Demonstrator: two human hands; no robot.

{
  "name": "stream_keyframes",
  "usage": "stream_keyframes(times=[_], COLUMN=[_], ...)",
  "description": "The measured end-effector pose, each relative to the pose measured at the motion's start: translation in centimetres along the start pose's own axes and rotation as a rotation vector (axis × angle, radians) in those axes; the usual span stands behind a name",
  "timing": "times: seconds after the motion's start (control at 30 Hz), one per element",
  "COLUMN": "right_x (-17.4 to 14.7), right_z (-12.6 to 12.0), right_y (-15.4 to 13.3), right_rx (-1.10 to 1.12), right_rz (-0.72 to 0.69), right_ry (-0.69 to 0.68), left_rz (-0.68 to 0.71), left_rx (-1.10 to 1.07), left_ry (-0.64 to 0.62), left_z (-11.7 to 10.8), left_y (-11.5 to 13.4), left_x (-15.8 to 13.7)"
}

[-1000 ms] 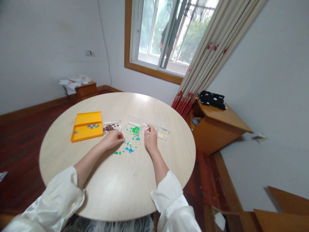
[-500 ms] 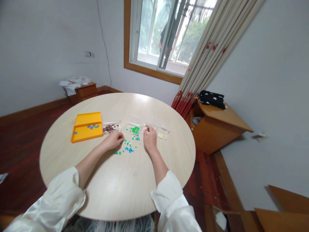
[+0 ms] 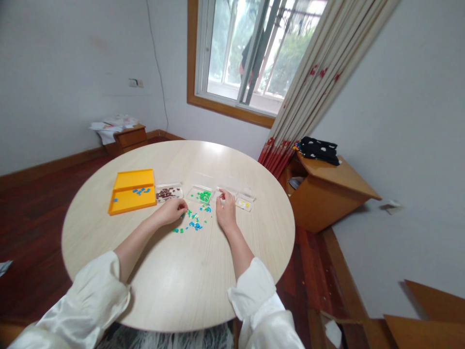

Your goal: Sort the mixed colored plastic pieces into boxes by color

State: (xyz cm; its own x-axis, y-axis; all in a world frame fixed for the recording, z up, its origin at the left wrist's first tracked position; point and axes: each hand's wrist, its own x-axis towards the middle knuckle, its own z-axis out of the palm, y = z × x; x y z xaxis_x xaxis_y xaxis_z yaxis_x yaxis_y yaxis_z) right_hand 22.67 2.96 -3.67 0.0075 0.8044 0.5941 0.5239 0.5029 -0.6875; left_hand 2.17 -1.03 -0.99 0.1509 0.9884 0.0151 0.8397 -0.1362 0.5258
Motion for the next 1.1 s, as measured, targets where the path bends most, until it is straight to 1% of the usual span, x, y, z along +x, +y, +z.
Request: stream_keyframes(times=[0.1,0.3,0.37,0.47,0.57,0.63,0.73,0.9,1.0,1.1], right_x=[-0.1,-0.1,-0.1,-0.2,-0.3,-0.5,-0.7,-1.4,-1.8,-2.0], right_z=[0.1,0.2,0.2,0.2,0.2,0.2,0.2,0.4,0.8,1.1], right_y=[-0.1,-0.3,-0.4,-0.6,-0.7,-1.0,-1.7,-3.3,-3.7,-3.7], right_rx=[0.013,0.017,0.015,0.013,0.004,-0.001,-0.006,0.028,0.049,0.046], right_rz=[0.013,0.018,0.006,-0.022,-0.054,-0.089,-0.168,-0.315,-0.345,-0.321], right_ry=[-0.009,-0.01,-0.011,-0.018,-0.03,-0.054,-0.11,-0.283,-0.364,-0.378], left_rz=[0.024,0.037,0.038,0.019,-0.01,-0.016,-0.009,0.026,0.05,0.052], left_rx=[-0.023,-0.028,-0.048,-0.127,-0.3,-0.448,-0.644,-0.834,-0.853,-0.829], left_ry=[-0.029,0.001,0.045,0.166,0.286,0.32,0.311,0.202,0.172,0.149], left_z=[0.0,0.4,0.4,0.4,0.4,0.5,0.9,1.8,2.3,2.5], left_y=[0.0,-0.2,-0.2,-0.1,0.1,0.3,0.7,1.4,1.5,1.5], left_x=[-0.1,-0.1,0.0,0.2,0.5,0.7,0.7,0.5,0.5,0.4])
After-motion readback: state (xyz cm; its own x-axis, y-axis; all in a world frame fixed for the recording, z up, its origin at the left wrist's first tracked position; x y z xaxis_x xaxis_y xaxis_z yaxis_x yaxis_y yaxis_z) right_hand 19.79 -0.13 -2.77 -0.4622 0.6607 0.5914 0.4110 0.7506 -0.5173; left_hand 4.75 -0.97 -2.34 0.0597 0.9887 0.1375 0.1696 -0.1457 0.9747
